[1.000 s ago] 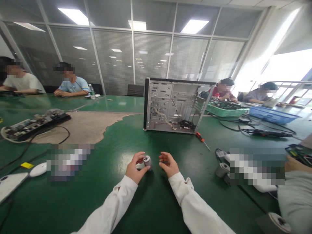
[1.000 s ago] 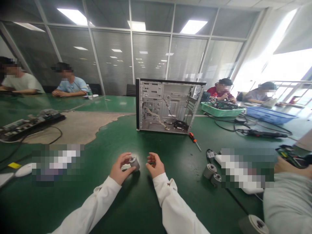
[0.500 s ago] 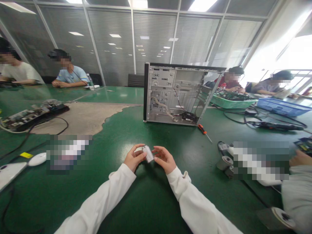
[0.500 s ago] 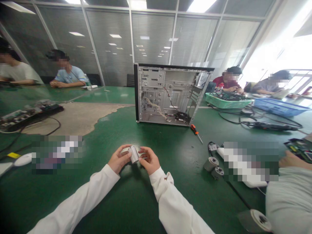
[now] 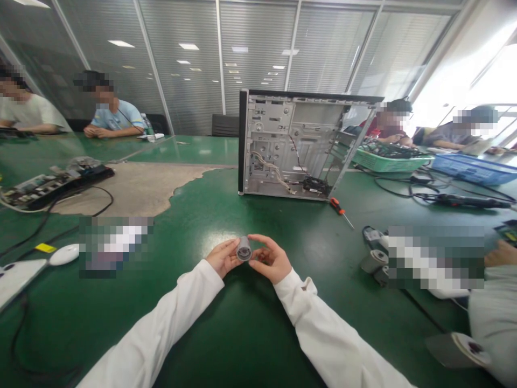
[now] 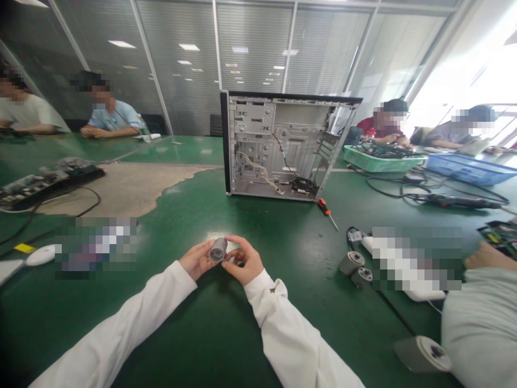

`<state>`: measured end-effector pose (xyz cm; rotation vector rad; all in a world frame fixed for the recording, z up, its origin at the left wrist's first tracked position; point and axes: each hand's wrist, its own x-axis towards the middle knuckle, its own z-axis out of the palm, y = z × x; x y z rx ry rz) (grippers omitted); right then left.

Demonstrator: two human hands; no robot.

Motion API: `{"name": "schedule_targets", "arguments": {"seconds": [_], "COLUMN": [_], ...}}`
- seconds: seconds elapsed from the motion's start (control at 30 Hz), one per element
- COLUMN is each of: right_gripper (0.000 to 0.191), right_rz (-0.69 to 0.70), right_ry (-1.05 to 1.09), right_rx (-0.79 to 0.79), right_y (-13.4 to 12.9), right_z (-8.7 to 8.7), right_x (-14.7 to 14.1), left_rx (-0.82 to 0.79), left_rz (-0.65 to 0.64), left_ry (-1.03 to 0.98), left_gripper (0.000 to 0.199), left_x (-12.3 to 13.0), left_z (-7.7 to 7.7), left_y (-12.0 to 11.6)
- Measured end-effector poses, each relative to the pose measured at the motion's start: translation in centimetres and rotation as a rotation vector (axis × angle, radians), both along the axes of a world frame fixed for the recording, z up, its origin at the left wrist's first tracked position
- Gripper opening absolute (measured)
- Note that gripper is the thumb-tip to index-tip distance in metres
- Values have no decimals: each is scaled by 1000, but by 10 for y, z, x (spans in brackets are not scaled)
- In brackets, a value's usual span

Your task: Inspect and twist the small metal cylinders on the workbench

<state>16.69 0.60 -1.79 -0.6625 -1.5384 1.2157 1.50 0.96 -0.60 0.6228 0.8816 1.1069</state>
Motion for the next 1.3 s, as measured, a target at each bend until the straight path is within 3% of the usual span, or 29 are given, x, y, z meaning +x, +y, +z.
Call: {"name": "schedule_targets", "arguments": {"seconds": [0.17,0.27,0.47,0.67,0.93,1.13,1.3], "right_gripper": [45,42,35,34,36,49,41], "right_rz": [-125,-162,-162,-209,-202,-155,-197], "right_ry": [-196,-261,-297,-240,-243,-160,-35], "right_rx": [273,336,311,292,266,199,60], "right_y": [-5,-7,-9,-6,-10,-7,3], "right_z": [11,16,16,9,12,6,-4], "right_x": [3,4,4,3,4,4,5], "left_rx": [14,18,-2,-39,4,-141,-185], "left_rz": [-93,-138,-227,-364,-457,-495,-499], "left_ry": [148,202,240,123,-8,-107,-162], "left_gripper": [16,18,31,45,39,52,67], "left_x": [3,4,6,1,-6,-5,-2], "left_z": [1,3,4,5,-4,7,14], "left_y": [-3,-5,-4,-4,-5,-8,-10]}}
